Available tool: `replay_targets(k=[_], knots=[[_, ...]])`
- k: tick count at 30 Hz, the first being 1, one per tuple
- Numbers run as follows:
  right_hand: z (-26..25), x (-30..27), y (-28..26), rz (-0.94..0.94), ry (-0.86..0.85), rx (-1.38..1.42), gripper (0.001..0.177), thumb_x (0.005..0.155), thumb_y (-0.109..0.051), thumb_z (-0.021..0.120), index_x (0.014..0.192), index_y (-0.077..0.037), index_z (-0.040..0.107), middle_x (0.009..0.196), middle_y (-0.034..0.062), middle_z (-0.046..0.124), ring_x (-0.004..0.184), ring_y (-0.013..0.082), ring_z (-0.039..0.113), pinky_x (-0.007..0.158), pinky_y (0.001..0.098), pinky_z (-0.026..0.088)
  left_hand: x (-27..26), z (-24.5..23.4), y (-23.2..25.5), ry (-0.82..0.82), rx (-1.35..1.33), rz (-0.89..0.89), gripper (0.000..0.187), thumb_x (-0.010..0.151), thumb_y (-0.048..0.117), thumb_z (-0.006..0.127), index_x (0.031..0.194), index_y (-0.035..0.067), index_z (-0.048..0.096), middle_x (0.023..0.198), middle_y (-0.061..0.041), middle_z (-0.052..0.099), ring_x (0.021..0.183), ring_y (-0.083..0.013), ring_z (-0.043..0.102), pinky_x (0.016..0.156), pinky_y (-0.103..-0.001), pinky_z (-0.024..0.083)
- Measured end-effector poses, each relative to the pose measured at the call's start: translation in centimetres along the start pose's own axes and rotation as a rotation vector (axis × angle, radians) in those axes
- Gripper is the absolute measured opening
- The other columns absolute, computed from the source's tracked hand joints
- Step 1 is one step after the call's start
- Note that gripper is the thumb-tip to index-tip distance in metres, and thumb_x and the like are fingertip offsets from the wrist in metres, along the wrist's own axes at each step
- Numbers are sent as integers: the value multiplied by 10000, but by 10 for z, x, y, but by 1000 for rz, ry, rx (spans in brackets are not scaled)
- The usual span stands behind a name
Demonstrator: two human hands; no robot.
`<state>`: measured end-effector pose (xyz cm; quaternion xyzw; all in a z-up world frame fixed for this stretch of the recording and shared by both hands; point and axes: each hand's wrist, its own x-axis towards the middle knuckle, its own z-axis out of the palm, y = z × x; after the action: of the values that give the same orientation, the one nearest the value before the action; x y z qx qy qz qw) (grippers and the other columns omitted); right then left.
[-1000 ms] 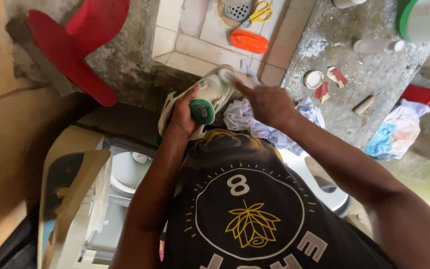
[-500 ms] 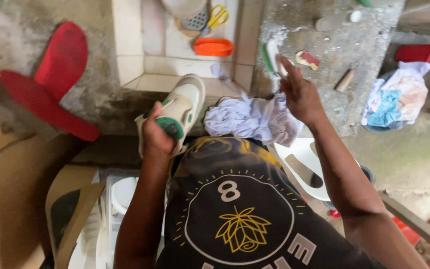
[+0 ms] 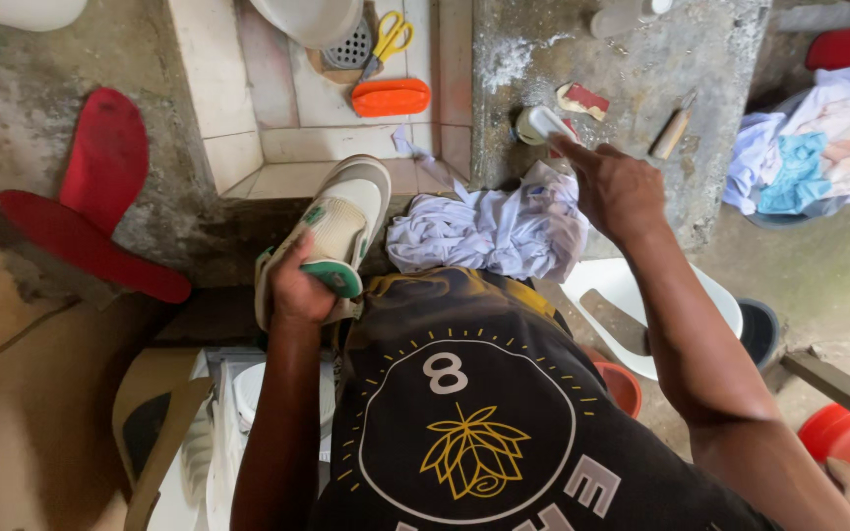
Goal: The person cleans a shoe by scrubbing the exterior and sole with a brush and wiping it with a cloth, then places the shoe inside a washing machine and operates the machine controls.
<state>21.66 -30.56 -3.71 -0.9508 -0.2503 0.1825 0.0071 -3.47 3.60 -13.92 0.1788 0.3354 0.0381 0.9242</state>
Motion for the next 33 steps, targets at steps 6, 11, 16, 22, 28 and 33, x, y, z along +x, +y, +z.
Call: replay_targets(k=[6,11,16,22,28,33], knots=[[-14,-9,-26,-329,59,487,566,958,-95,656,1476,-318,609,1024,87,732,794,313,715,705,428,579,6,-5,-12,16,205,-5,531,927,182,747,1368,-62,580,1280,-132,671,1164,-253,651,1014,-388,511],[-1,10,-73,-443,-139,399,562,949,-158,658,1454,-391,576,968,35,753,677,259,703,595,394,575,11,-6,-21,35,281,-99,520,895,182,763,1337,-42,603,1212,-112,694,1096,-239,661,941,-372,529],[32,26,-120,-594,-119,140,649,927,-197,651,1528,-402,515,1046,40,744,603,275,688,538,400,548,14,-5,-29,35,285,-176,503,906,186,755,1333,-36,610,1202,-108,700,1071,-224,672,914,-354,546],[22,25,-65,-383,-320,72,652,940,-292,631,1533,-478,435,1253,83,666,545,265,695,469,411,565,10,-4,-29,34,295,-103,424,940,196,717,1294,-22,630,1170,-87,694,1031,-191,682,864,-307,561],[42,19,-112,-618,11,165,672,944,-177,640,1554,-415,491,1002,39,716,608,253,667,510,403,545,6,7,-30,9,438,-149,372,949,228,701,1233,-12,683,1102,-80,707,968,-179,681,811,-293,554],[31,4,-71,-498,-18,201,666,888,-133,654,1486,-405,540,1004,37,711,539,252,653,443,395,526,-6,25,-29,-7,570,-112,384,904,200,722,1235,9,678,1102,-59,709,956,-159,679,796,-289,551]])
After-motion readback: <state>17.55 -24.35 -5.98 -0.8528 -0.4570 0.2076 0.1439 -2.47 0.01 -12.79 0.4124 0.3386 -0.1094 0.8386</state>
